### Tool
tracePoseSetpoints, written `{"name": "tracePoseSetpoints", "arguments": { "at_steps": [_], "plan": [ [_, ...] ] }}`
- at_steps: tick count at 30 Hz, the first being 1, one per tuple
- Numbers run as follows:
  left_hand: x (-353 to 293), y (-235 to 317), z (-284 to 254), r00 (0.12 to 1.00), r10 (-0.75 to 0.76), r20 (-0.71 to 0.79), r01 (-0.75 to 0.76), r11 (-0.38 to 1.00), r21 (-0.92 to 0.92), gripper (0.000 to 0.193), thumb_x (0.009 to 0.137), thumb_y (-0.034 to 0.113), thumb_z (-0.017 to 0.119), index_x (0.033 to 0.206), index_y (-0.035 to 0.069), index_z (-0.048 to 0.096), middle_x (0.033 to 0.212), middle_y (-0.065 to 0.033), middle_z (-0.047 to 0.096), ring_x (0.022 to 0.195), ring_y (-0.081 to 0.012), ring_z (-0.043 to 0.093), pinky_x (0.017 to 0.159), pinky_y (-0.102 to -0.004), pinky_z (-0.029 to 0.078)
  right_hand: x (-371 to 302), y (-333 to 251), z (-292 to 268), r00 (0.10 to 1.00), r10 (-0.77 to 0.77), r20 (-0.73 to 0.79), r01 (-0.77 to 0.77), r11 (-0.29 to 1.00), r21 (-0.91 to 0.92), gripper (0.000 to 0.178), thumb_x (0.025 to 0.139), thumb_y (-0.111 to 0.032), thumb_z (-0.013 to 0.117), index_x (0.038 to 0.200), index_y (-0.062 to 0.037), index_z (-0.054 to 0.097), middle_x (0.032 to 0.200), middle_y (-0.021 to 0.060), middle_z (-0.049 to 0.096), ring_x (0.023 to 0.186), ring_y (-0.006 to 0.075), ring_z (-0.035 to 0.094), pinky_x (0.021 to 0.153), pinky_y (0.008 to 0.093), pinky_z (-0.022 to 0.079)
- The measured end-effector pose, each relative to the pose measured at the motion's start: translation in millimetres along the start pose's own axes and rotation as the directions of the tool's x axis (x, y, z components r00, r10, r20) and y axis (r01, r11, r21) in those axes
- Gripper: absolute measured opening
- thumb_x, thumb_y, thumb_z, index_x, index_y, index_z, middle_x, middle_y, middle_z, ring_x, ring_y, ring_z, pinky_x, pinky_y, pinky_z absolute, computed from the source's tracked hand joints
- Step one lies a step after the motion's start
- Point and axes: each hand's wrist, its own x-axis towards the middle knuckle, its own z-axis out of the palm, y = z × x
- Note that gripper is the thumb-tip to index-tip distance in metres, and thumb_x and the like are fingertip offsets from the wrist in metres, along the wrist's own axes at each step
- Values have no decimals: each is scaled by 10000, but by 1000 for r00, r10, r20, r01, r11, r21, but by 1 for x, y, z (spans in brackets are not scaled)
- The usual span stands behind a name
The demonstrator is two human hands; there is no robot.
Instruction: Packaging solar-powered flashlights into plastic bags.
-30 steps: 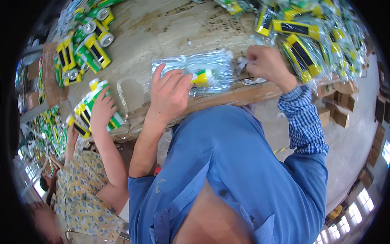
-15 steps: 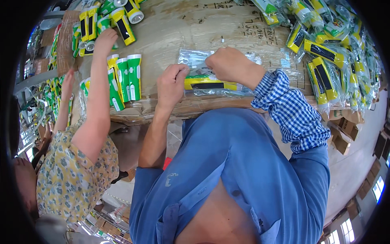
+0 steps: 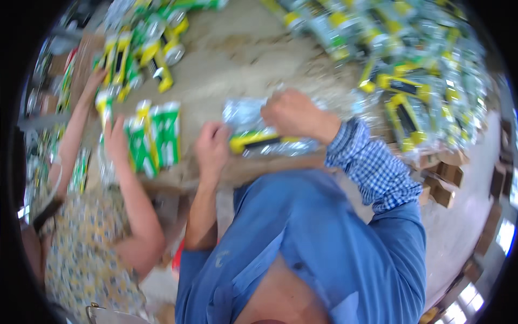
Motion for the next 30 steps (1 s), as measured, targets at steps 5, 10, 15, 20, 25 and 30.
{"name": "tracePoseSetpoints", "arguments": {
  "at_steps": [5,10,15,20,25,30],
  "plan": [
    [-4,-32,-5,984,-174,-38,164,967,-195,92,933,94,638,909,5,636,828,-53,645,780,-133,589,735,-307,501,-68,36,-43,970,206,132,-196,977,-84,132,776,-212,706,831,-95,685,828,116,680,839,347,662,704,471,537],
    [21,-54,7,992,-113,48,122,954,-274,87,945,96,631,922,12,637,845,-33,649,791,-120,588,740,-300,502,-47,11,-33,911,134,-391,-91,988,126,177,779,-202,728,893,-72,691,872,124,682,881,365,646,739,461,536],
    [25,-16,5,990,-129,61,137,976,-170,116,964,113,613,929,4,637,834,-41,647,801,-126,585,745,-284,487,-27,12,35,961,260,-98,-208,907,367,155,790,-161,732,866,-28,705,832,145,677,780,356,653,707,441,524],
    [13,-27,9,989,-141,38,145,913,-382,67,991,66,596,1018,5,605,872,-32,646,819,-105,599,764,-261,492,-26,1,16,950,293,-107,-234,896,377,206,820,-245,708,811,-42,678,815,136,691,769,353,667,685,451,525],
    [14,-43,7,982,-176,67,187,860,-474,60,1011,67,572,1010,10,591,880,-32,641,821,-97,589,776,-254,488,-12,-4,4,965,261,4,-250,919,304,180,804,-187,746,816,-22,676,815,141,675,737,336,649,675,411,523],
    [23,-47,15,983,-173,66,184,883,-431,100,1025,106,560,990,21,599,887,-28,642,830,-99,574,780,-255,481,-35,13,6,923,385,11,-352,831,430,130,776,-130,738,789,-25,662,789,134,648,740,316,639,653,396,515]
  ]
}}
